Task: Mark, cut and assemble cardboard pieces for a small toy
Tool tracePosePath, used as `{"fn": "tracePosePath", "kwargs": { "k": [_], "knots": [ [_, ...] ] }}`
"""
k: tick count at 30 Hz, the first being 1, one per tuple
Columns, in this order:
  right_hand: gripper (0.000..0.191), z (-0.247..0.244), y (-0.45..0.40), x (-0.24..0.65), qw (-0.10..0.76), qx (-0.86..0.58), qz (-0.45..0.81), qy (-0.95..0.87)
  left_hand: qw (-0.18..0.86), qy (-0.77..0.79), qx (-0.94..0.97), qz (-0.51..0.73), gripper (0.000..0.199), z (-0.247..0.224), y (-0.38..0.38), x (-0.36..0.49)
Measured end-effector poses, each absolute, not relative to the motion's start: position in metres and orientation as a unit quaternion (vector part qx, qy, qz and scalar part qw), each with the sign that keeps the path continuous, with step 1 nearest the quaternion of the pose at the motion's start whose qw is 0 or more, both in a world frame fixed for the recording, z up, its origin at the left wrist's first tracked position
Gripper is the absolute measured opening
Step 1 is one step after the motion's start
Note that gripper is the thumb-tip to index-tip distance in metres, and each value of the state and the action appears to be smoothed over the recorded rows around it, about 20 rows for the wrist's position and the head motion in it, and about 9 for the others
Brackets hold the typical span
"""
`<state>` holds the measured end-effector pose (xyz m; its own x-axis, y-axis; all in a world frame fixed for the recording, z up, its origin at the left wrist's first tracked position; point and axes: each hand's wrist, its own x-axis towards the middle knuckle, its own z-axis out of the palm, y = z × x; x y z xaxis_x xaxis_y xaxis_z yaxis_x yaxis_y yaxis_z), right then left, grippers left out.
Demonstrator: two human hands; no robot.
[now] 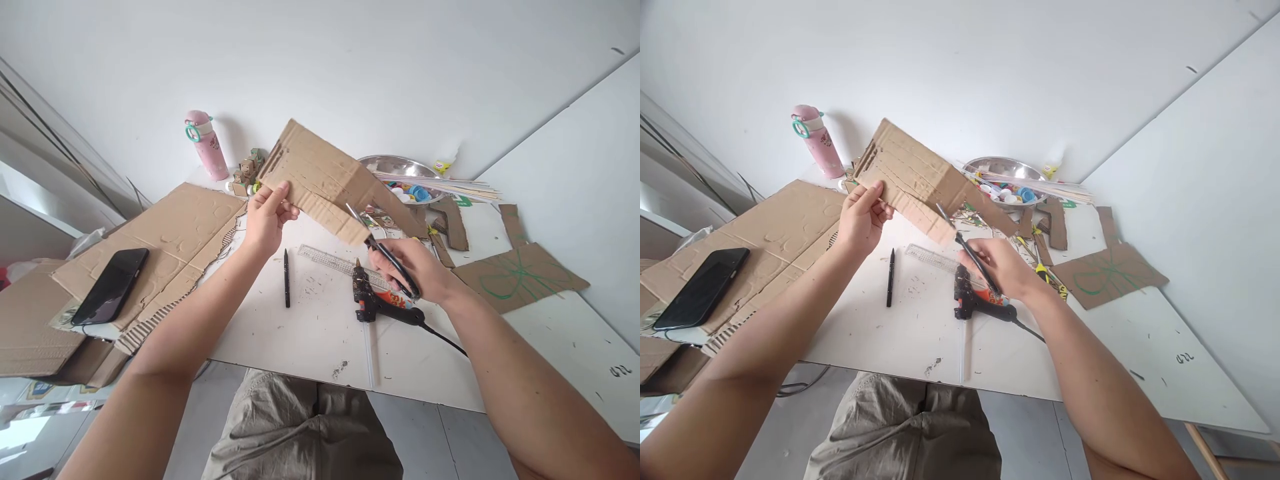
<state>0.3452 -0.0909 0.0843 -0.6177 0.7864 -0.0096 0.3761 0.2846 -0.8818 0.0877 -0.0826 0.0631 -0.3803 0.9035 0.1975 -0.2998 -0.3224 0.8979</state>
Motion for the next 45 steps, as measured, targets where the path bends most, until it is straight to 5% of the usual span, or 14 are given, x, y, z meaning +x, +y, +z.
{"fn": "tracePosePath", "kwargs": {
  "k": [6, 13, 22, 45],
  "knots": [
    [0.082, 0.081, -0.094, 0.338, 0.27, -0.355, 0.491, -0.748, 0.458, 0.381, 0.248, 0.764, 0.022, 0.057, -0.077, 0.09],
    [0.081, 0.069, -0.112, 0.327, 0.201, -0.385, 0.536, -0.724, 0.504, 0.38, 0.258, 0.732, 0.009, 0.049, -0.1, 0.129],
    [0.082, 0.061, -0.117, 0.321, 0.211, -0.36, 0.554, -0.72, 0.477, 0.363, 0.363, 0.713, 0.025, 0.041, -0.12, 0.154],
    [0.076, 0.068, -0.127, 0.311, 0.245, -0.406, 0.469, -0.745, 0.428, 0.351, 0.413, 0.723, 0.027, 0.045, -0.128, 0.162]
  ]
}}
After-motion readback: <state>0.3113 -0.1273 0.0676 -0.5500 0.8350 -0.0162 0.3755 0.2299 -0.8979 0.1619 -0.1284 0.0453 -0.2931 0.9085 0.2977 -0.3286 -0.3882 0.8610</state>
